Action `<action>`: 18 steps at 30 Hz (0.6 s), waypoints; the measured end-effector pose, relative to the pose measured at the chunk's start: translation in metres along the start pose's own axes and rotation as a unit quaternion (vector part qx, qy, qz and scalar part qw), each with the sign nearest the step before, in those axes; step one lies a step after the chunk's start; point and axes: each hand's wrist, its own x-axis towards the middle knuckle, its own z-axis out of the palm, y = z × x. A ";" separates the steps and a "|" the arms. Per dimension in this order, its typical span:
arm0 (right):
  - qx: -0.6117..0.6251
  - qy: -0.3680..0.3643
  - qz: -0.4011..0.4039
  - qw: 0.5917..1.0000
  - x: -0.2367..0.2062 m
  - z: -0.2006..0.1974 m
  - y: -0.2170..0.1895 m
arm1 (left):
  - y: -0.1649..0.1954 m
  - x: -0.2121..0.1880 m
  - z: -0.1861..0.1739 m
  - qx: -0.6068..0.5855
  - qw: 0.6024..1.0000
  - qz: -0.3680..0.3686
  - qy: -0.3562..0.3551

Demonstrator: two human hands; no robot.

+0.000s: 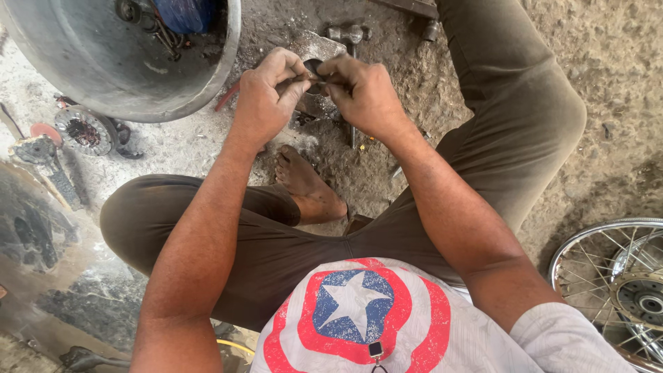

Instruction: The person sits on the floor and uses a hammer and pliers to repeatedly strike and adjust a cylindrical metal part. They occasionally pick up small metal pieces from the floor and place them into a nearby bucket.

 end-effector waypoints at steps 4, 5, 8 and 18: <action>-0.131 0.020 -0.027 0.991 0.003 0.005 0.003 | -0.001 0.001 0.001 -0.036 0.999 0.013 0.015; -0.136 0.044 -0.050 0.988 0.004 0.005 0.003 | -0.002 0.001 0.001 -0.038 0.999 0.014 0.021; -0.035 0.065 0.043 0.996 0.005 -0.003 0.003 | -0.003 0.001 0.001 -0.008 0.999 0.026 0.021; 0.155 0.064 -0.008 0.986 0.000 -0.003 -0.004 | -0.009 0.002 0.004 0.056 0.997 0.040 0.044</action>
